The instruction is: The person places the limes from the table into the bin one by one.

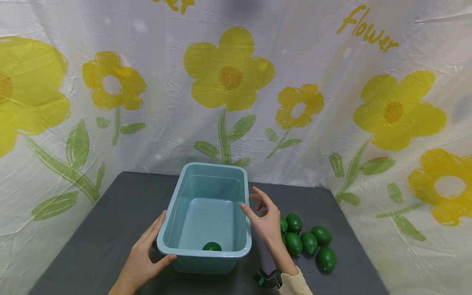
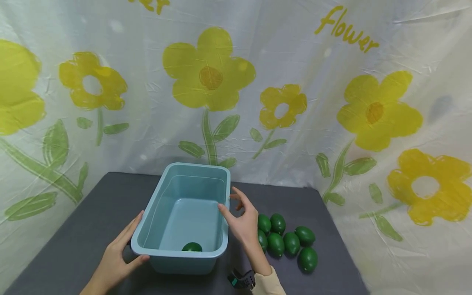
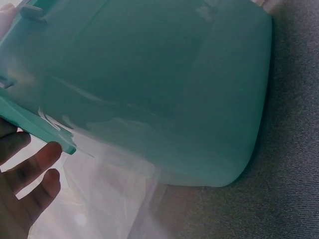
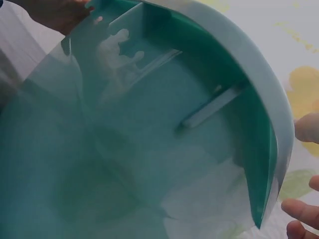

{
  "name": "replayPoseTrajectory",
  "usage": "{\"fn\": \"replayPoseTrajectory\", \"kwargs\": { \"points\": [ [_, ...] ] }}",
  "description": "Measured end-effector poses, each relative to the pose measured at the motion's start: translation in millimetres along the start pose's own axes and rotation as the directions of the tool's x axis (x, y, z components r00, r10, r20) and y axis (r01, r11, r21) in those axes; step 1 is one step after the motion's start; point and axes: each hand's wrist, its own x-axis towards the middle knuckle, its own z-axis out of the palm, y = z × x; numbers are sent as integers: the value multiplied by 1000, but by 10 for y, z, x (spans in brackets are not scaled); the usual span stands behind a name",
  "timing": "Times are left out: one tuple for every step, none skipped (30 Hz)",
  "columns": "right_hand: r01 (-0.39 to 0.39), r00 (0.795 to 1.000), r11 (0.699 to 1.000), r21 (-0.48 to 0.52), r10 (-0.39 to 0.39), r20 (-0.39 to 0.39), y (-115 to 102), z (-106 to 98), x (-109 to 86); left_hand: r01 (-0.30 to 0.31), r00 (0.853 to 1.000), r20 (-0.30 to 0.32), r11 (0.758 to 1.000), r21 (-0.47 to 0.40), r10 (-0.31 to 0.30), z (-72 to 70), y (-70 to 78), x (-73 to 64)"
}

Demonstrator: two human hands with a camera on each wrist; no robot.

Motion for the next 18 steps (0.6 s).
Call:
{"fn": "replayPoseTrajectory", "kwargs": {
  "points": [
    [3,1000,1000,-2,-3,-3,4,-7,-6,2,1000,2,1000,3,-2,-2,3,0],
    [6,1000,1000,-5,-6,-5,8,-16,-13,5,1000,4,1000,4,-5,-6,6,1],
    [11,1000,1000,-10,-11,-7,10,-27,-19,6,1000,4,1000,4,-6,-9,8,1],
    [16,1000,1000,-17,-16,-8,14,-41,-25,8,1000,2,1000,5,-8,-11,11,0],
    [24,1000,999,-27,-24,-9,17,-57,-29,9,1000,0,1000,7,-9,-14,12,0],
    [31,999,999,-35,-31,-11,22,-75,-33,8,1000,-2,1000,6,-8,-16,14,-1],
    [35,999,998,-42,-36,-14,29,-95,-35,6,1000,-5,1000,8,-6,-18,14,0],
    [38,999,998,-48,-39,-19,39,-116,-38,5,1000,-7,1000,7,-5,-19,14,0],
    [40,999,998,-53,-41,-23,52,-138,-42,3,1000,-6,1000,7,-3,-20,13,1],
    [39,999,998,-55,-40,-29,67,-162,-47,1,1000,-6,1000,7,-1,-19,11,2],
    [37,999,998,-55,-39,-35,82,-186,-52,-3,1000,-5,1000,3,3,-18,8,3],
    [33,999,998,-52,-35,-42,100,-210,-59,-8,1000,-4,1000,-2,8,-16,5,4],
    [30,998,998,-50,-33,-47,118,-234,-67,-11,1000,-5,1000,-3,11,-14,1,5],
    [28,998,998,-52,-31,-52,136,-257,-74,-15,1000,-6,1000,-6,15,-11,-4,5],
    [27,998,998,-54,-30,-55,154,-279,-82,-19,1000,-8,1000,-9,19,-7,-8,5],
    [25,998,998,-59,-28,-59,172,-302,-87,-24,1000,-13,1000,-13,23,-3,-12,4],
    [25,998,998,-62,-29,-62,188,-325,-91,-26,1000,-15,1000,-17,26,4,-17,6],
    [24,997,998,-66,-28,-66,203,-351,-93,-29,999,-17,999,-21,28,13,-21,8]
  ]
}}
